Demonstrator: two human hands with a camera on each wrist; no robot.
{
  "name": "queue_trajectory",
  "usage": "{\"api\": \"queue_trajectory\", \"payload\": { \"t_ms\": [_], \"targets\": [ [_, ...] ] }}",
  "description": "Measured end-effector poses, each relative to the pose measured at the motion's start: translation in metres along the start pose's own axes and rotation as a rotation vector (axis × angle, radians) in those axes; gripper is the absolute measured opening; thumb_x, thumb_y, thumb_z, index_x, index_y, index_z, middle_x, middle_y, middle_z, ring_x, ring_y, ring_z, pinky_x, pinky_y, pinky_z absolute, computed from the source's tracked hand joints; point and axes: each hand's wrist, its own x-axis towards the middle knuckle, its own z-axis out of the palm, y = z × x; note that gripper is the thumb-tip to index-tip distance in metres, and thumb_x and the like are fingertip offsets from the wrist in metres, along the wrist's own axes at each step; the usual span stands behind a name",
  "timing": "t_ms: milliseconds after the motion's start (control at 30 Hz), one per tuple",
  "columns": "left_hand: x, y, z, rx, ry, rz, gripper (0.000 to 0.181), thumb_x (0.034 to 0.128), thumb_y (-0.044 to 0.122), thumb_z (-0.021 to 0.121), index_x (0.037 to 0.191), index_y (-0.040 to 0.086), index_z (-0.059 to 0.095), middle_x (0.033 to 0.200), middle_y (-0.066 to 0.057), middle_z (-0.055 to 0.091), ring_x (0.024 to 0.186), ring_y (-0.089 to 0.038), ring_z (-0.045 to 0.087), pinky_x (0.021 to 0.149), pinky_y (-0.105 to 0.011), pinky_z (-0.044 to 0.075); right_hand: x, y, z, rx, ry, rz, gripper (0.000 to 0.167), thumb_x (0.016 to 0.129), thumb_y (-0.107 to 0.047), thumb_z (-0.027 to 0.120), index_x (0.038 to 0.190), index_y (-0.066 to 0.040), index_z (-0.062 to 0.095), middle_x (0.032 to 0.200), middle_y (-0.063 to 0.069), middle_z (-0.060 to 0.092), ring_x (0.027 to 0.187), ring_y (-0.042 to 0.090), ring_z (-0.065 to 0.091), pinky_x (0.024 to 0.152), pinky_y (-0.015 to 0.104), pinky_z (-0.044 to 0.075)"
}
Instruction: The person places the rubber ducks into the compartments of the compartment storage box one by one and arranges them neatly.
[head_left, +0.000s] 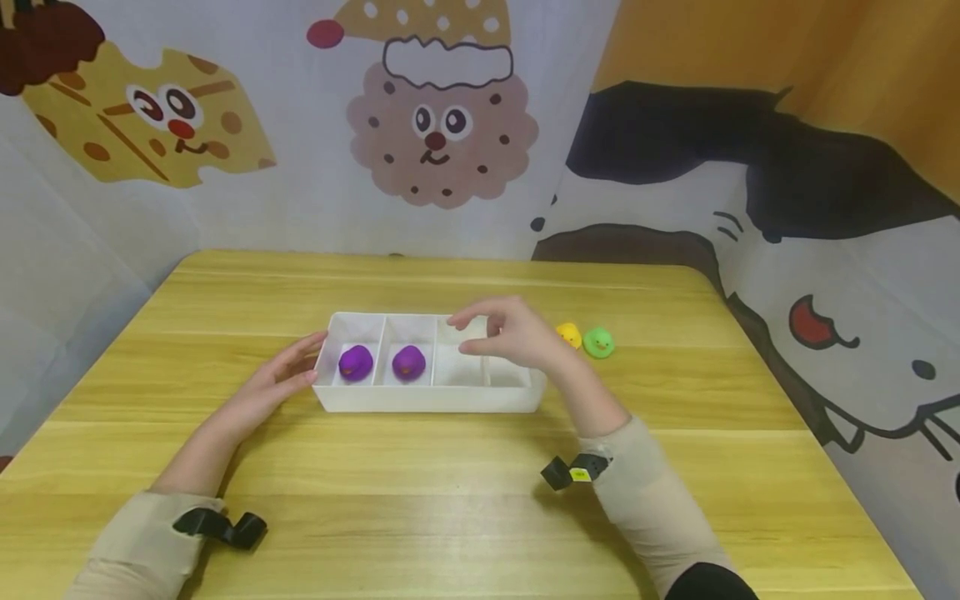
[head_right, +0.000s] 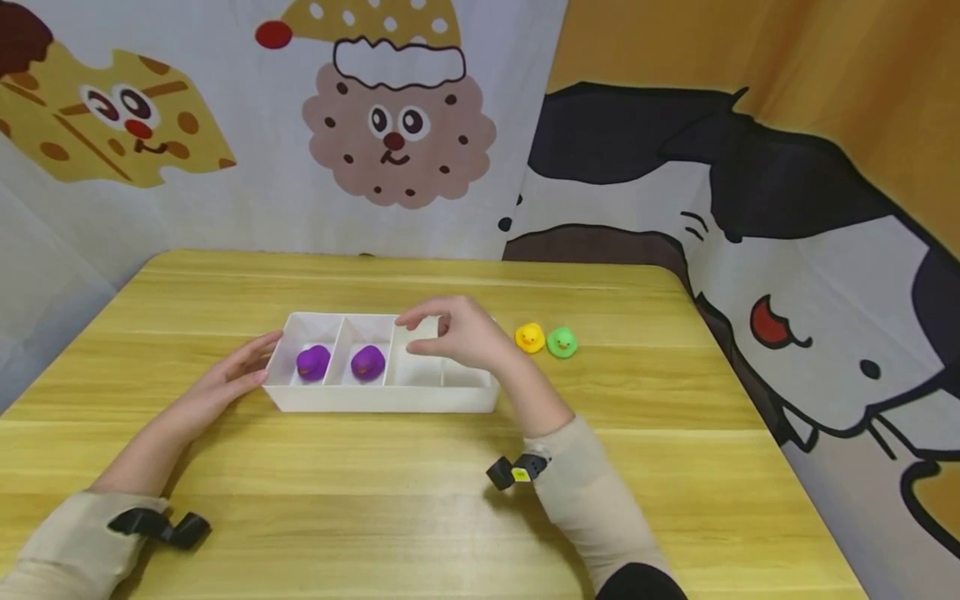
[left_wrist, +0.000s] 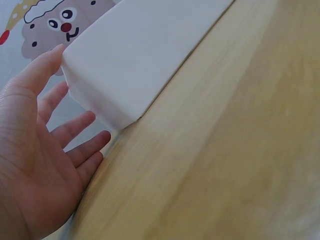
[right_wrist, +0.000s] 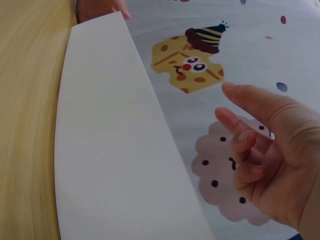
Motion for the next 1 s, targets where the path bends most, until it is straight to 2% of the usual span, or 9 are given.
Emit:
{"api": "queue_trajectory", "payload": {
  "t_ms": [67, 267, 400, 500, 700, 867, 1000],
  "targets": [
    [0.000, 0.000, 0.000, 0.003, 0.001, -0.002, 0.057, 0.1008, 0.013, 0.047, 0.153, 0.014, 0.024, 0.151, -0.024, 0.026, 0.130, -0.044, 0.032, 0.091, -0.018, 0.037, -0.005, 0.001, -0.004, -0.010, 0.023, -0.005, 0.031, 0.081, -0.015, 0.078, 0.111, -0.011, 0.071, 0.100, -0.006, 0.068, 0.058, 0.019, 0.046, 0.048, 0.028, 0.038],
    [0.000, 0.001, 0.000, 0.012, 0.004, -0.012, 0.057, 0.1006, 0.012, 0.047, 0.153, 0.014, 0.025, 0.152, -0.023, 0.026, 0.132, -0.043, 0.031, 0.093, -0.021, 0.037, -0.022, 0.006, -0.015, -0.051, 0.075, -0.032, 0.028, 0.081, -0.015, 0.078, 0.108, -0.013, 0.073, 0.102, -0.003, 0.069, 0.060, 0.019, 0.048, 0.049, 0.028, 0.039],
    [0.000, 0.002, 0.001, 0.015, 0.002, -0.018, 0.057, 0.1009, 0.013, 0.047, 0.153, 0.015, 0.025, 0.152, -0.022, 0.025, 0.132, -0.043, 0.031, 0.101, -0.044, 0.034, -0.033, 0.012, -0.022, -0.045, 0.115, -0.018, 0.028, 0.081, -0.014, 0.078, 0.109, -0.011, 0.072, 0.104, -0.002, 0.069, 0.059, 0.019, 0.049, 0.048, 0.027, 0.039],
    [0.000, 0.002, 0.001, 0.012, 0.003, -0.018, 0.057, 0.1009, 0.013, 0.047, 0.153, 0.015, 0.024, 0.152, -0.022, 0.025, 0.132, -0.043, 0.031, 0.102, -0.057, 0.028, -0.041, 0.018, -0.027, -0.041, 0.147, -0.001, 0.029, 0.081, -0.016, 0.078, 0.109, -0.011, 0.072, 0.105, -0.001, 0.068, 0.058, 0.019, 0.048, 0.047, 0.027, 0.038],
    [0.000, 0.003, 0.001, 0.017, 0.003, -0.014, 0.056, 0.1009, 0.012, 0.047, 0.153, 0.014, 0.025, 0.152, -0.022, 0.025, 0.132, -0.042, 0.032, 0.102, -0.051, 0.031, -0.054, 0.032, -0.040, -0.034, 0.194, 0.028, 0.029, 0.082, -0.016, 0.077, 0.110, -0.013, 0.072, 0.105, 0.003, 0.069, 0.055, 0.020, 0.046, 0.043, 0.027, 0.036],
    [-0.001, 0.004, 0.001, -0.005, -0.001, -0.006, 0.056, 0.1009, 0.012, 0.046, 0.153, 0.014, 0.024, 0.152, -0.023, 0.024, 0.132, -0.044, 0.030, 0.102, -0.062, 0.025, -0.065, 0.041, -0.050, -0.033, 0.226, 0.075, 0.030, 0.082, -0.012, 0.077, 0.112, -0.009, 0.071, 0.107, 0.005, 0.068, 0.054, 0.017, 0.045, 0.043, 0.025, 0.036],
    [-0.001, 0.003, 0.001, -0.016, -0.003, -0.010, 0.057, 0.1009, 0.012, 0.046, 0.153, 0.014, 0.024, 0.152, -0.023, 0.024, 0.132, -0.044, 0.030, 0.102, -0.064, 0.024, -0.074, 0.048, -0.058, -0.047, 0.250, 0.124, 0.032, 0.082, -0.007, 0.076, 0.113, -0.004, 0.070, 0.107, 0.011, 0.067, 0.052, 0.016, 0.043, 0.042, 0.025, 0.034]
  ]
}}
